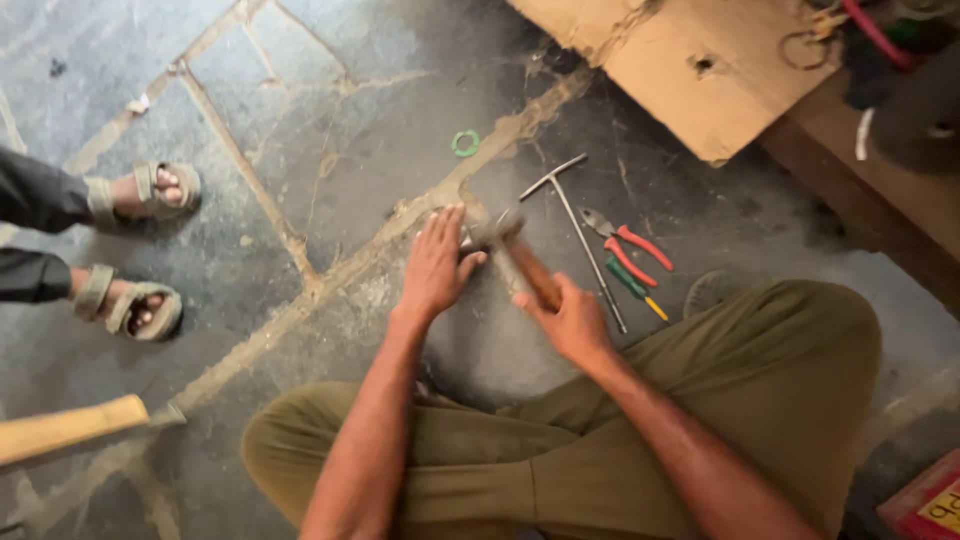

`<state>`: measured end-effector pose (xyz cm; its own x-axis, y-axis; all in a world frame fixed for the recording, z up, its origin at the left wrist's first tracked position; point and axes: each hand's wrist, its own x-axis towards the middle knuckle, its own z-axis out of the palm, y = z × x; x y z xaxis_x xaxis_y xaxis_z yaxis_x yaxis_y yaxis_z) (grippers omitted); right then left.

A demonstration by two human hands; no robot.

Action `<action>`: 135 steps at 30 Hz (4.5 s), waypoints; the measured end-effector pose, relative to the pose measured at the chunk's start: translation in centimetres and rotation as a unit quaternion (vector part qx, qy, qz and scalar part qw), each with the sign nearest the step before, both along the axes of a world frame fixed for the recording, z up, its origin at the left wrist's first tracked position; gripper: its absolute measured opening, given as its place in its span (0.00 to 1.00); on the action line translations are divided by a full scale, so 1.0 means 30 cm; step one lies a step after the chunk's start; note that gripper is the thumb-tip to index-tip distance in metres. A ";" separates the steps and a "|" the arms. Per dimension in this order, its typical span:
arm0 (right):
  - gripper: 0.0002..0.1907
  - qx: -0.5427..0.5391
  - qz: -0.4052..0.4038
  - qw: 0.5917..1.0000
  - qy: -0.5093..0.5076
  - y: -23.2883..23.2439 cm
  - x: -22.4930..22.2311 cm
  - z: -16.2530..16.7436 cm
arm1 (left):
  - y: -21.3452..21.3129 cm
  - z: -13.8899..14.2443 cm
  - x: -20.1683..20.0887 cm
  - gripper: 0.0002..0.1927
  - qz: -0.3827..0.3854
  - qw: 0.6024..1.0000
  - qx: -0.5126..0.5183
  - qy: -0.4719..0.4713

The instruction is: The person sits on the floor and uses a hammer and screwdriver to disassemble a small cylindrical metal component. They repeatedly strike the tool against the object to loosen parts and manipulate the internal components with their hands.

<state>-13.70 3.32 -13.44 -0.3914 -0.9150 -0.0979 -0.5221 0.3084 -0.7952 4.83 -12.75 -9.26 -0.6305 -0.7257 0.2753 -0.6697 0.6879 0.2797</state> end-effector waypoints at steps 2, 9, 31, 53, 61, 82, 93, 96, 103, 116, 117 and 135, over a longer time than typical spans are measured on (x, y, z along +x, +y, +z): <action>0.28 0.000 -0.034 0.999 0.000 -0.018 -0.028 -0.046 | 0.010 -0.078 0.006 0.39 0.044 0.998 0.050 -0.003; 0.29 0.030 -0.014 0.996 0.083 -0.017 -0.083 -0.098 | 0.051 -0.040 0.011 0.36 0.119 0.963 0.236 -0.045; 0.27 0.117 0.076 0.949 0.283 0.013 -0.270 0.044 | 0.183 -0.075 -0.029 0.30 0.045 0.973 0.198 0.109; 0.19 -0.282 0.049 0.955 0.077 0.018 -0.117 0.249 | 0.163 0.053 -0.017 0.26 0.035 0.952 0.242 0.184; 0.19 -0.288 0.141 0.939 0.128 0.006 -0.026 0.265 | 0.167 0.034 -0.019 0.24 0.035 0.932 0.287 0.220; 0.22 -0.292 0.258 0.894 0.222 -0.118 0.047 0.349 | 0.163 -0.043 -0.002 0.23 0.033 0.906 0.308 0.289; 0.23 -0.258 0.293 0.896 0.212 -0.205 0.044 0.414 | 0.167 -0.014 0.012 0.21 0.012 0.919 0.266 0.290; 0.23 -0.216 0.314 0.901 0.209 -0.240 0.050 0.435 | 0.174 0.005 0.012 0.18 0.011 0.926 0.268 0.265; 0.29 -0.177 0.233 0.942 0.167 -0.191 -0.023 0.383 | 0.184 -0.015 -0.004 0.08 0.022 0.943 0.241 0.229; 0.36 0.127 0.149 0.958 0.207 -0.013 -0.133 0.040 | 0.206 -0.027 -0.019 0.08 0.024 0.957 0.214 0.194; 0.36 0.113 0.140 0.962 0.207 -0.014 -0.139 0.029 | 0.207 -0.027 -0.020 0.07 0.034 0.957 0.218 0.189; 0.21 -0.045 -0.013 0.977 -0.207 -0.026 -0.108 0.256 | 0.220 -0.033 -0.011 0.07 0.042 0.953 0.190 0.233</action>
